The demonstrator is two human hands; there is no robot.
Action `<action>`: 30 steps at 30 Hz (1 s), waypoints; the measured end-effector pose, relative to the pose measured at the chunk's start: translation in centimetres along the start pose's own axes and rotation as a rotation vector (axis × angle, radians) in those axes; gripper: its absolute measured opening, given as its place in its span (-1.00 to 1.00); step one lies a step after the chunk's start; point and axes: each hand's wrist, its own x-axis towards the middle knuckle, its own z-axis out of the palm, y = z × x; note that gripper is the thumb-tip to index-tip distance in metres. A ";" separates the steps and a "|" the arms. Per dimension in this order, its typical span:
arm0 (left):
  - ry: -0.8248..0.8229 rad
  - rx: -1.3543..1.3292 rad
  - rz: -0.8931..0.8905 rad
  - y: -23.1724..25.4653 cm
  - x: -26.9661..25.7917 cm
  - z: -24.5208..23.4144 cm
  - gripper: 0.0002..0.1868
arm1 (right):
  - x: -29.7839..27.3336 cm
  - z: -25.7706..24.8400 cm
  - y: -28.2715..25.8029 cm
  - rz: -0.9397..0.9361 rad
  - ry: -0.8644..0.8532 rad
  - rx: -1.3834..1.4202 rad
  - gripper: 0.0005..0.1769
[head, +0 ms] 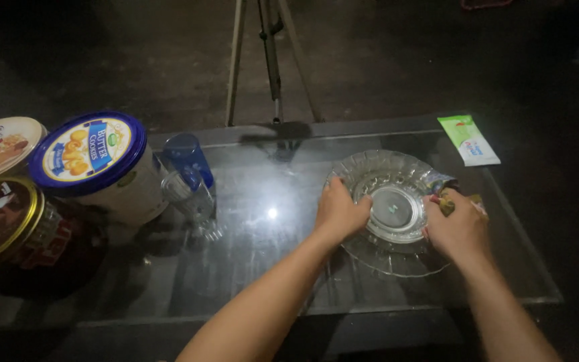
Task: Unwrapping individual snacks and placing them into a small glass bowl.
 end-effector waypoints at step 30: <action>0.111 0.149 0.195 1.9 -0.3 -0.8 -0.69 | -1.6 -2.6 -4.9 0.135 -0.155 -0.243 -0.35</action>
